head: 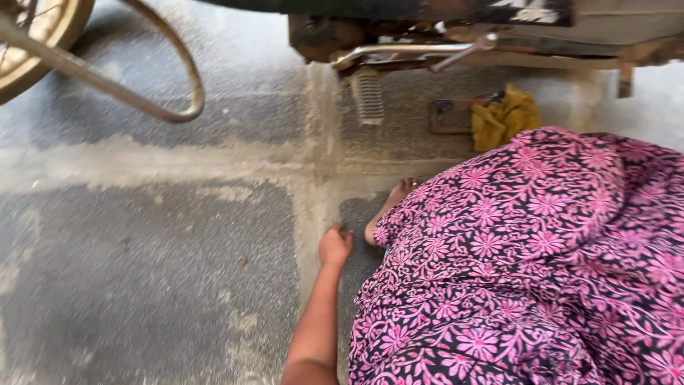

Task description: The person uses a screwdriver to work on the motorcycle's rear footpeg area, then picks up and installs a metal mudguard onto the rear wheel. They wipe the wheel and mudguard with a yellow cloth and use a wrench to tighten a bolt on the mudguard.

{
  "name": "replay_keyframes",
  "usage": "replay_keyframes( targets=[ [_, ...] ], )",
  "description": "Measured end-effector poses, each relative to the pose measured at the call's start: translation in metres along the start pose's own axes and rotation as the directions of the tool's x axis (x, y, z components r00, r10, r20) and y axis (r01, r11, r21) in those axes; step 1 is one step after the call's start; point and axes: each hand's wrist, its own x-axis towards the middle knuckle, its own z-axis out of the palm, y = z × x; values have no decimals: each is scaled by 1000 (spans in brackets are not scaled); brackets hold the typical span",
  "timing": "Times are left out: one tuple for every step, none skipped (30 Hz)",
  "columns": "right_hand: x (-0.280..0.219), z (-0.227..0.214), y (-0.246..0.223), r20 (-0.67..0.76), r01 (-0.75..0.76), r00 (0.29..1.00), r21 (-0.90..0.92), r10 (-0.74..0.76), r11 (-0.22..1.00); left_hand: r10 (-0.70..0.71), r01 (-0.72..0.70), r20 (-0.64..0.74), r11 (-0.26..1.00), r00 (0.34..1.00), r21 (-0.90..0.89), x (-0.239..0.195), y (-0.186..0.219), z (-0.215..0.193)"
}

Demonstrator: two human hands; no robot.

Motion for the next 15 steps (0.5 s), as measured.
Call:
replay_keyframes(
  targets=[
    [-1,2,14,-17,-6,1000,4,6,1000,-3,2,-23,1000,1000,-16,2,-2,-2],
    [-4,5,25,-35,-13,999,8,13,1000,13,-13,-17,1000,1000,-15,8,-7,-2],
    [-7,7,36,-53,-19,998,14,20,1000,64,-65,-49,998,997,-15,13,-12,-2],
    [-10,8,47,-71,-25,997,19,26,1000,116,-117,-81,993,990,-13,16,-16,0],
    [-18,9,64,-103,-36,994,27,39,999,145,-145,-72,989,987,-5,20,-22,-5],
    [-25,9,82,-134,-47,990,36,52,998,195,-205,-169,978,966,-41,24,-25,-7],
    [-45,0,102,-185,-71,980,41,77,997,258,-283,-251,957,933,-68,31,-24,-9],
    [-62,-5,117,-235,-94,967,48,102,994,307,-326,-226,944,925,-55,28,-11,-27],
    [-81,-16,131,-290,-115,949,52,126,992,292,-328,-261,939,920,-104,25,6,-43],
    [-98,-26,146,-345,-136,927,57,148,989,275,-329,-292,932,916,-155,23,25,-57],
    [-107,-31,154,-391,-151,906,66,164,986,320,-368,-270,918,908,-148,18,40,-67],
    [-114,-36,163,-436,-164,882,75,180,984,350,-418,-353,898,868,-136,13,55,-76],
    [-117,-32,173,-473,-174,859,92,197,980,373,-464,-440,878,817,-118,10,69,-89],
    [-128,-40,174,-510,-183,833,110,213,977,413,-498,-426,860,805,-108,7,84,-97],
    [-128,-28,171,-538,-195,810,128,233,972,413,-546,-505,825,758,-146,3,96,-107]
  ],
)
